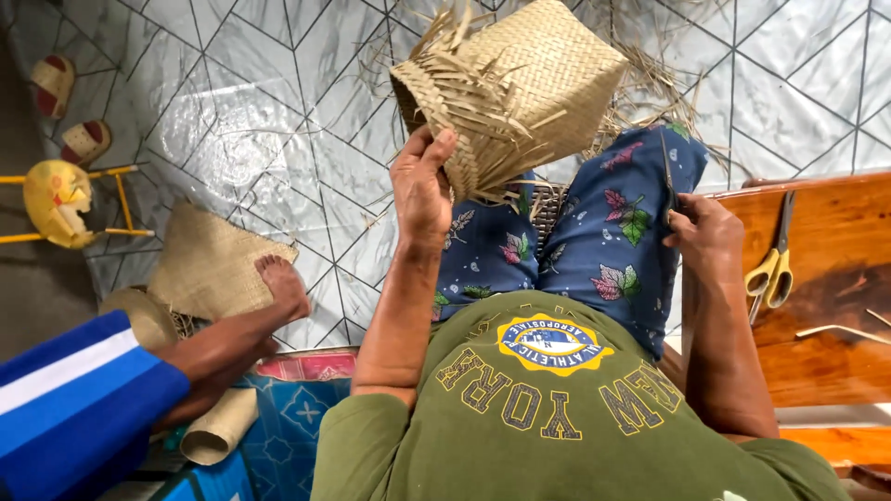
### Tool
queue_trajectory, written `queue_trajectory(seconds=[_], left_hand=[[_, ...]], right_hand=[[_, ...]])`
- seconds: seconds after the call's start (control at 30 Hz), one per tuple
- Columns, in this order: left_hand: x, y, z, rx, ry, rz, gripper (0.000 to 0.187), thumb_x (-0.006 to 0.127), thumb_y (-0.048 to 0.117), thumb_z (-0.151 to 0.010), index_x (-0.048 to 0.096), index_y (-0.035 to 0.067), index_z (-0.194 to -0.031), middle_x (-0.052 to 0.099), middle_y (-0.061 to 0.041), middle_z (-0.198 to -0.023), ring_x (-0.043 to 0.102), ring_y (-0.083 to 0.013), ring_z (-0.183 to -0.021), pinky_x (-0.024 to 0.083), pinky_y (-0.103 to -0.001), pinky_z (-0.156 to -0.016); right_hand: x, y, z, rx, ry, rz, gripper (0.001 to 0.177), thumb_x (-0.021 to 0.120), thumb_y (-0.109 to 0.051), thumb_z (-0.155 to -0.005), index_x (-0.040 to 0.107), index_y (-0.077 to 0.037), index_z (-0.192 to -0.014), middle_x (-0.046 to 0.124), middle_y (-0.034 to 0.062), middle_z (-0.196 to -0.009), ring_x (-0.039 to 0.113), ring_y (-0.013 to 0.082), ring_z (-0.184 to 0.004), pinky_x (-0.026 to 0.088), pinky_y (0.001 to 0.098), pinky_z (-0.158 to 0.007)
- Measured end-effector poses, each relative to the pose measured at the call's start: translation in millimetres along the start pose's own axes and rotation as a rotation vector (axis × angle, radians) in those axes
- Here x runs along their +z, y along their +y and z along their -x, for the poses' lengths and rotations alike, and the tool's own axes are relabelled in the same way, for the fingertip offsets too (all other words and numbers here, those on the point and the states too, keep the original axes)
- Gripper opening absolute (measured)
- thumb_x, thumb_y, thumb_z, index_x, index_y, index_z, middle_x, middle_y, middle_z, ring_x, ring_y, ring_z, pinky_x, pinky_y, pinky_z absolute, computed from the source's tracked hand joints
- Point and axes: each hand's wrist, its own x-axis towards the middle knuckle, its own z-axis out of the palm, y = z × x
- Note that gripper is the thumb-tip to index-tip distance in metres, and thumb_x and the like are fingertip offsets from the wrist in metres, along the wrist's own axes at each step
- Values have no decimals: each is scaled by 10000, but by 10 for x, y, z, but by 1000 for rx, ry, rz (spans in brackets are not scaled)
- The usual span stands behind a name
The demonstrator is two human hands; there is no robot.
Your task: Trimming the excess straw fringe from a woven hat using scissors and snips
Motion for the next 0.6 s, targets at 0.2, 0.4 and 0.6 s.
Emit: queue_trajectory(seconds=[0.2,0.4,0.6], left_hand=[[-29,23,37,-74,-29,-133,101,666,141,-834,629,68,-894,629,-46,-817,610,-141,-766,547,-292,-666],[-12,-35,153,-212,-46,-190,136,678,81,-795,599,67,-905,605,-52,-775,643,-166,-725,592,-311,-604],[150,10,314,-266,-89,-199,175,719,71,-769,589,69,-886,574,-20,-733,607,-126,-689,591,-296,-584]], right_hand=[[67,-688,490,-120,-196,-879,306,450,82,-900,520,51,-1196,640,226,-953,668,274,-656,508,274,-473],[517,-1166,871,-313,-474,-1226,425,612,107,-745,536,105,-1164,614,253,-997,666,292,-827,590,410,-593],[282,-1384,970,-226,-648,-1345,472,699,54,-715,535,130,-1151,587,215,-865,639,216,-686,581,332,-505]])
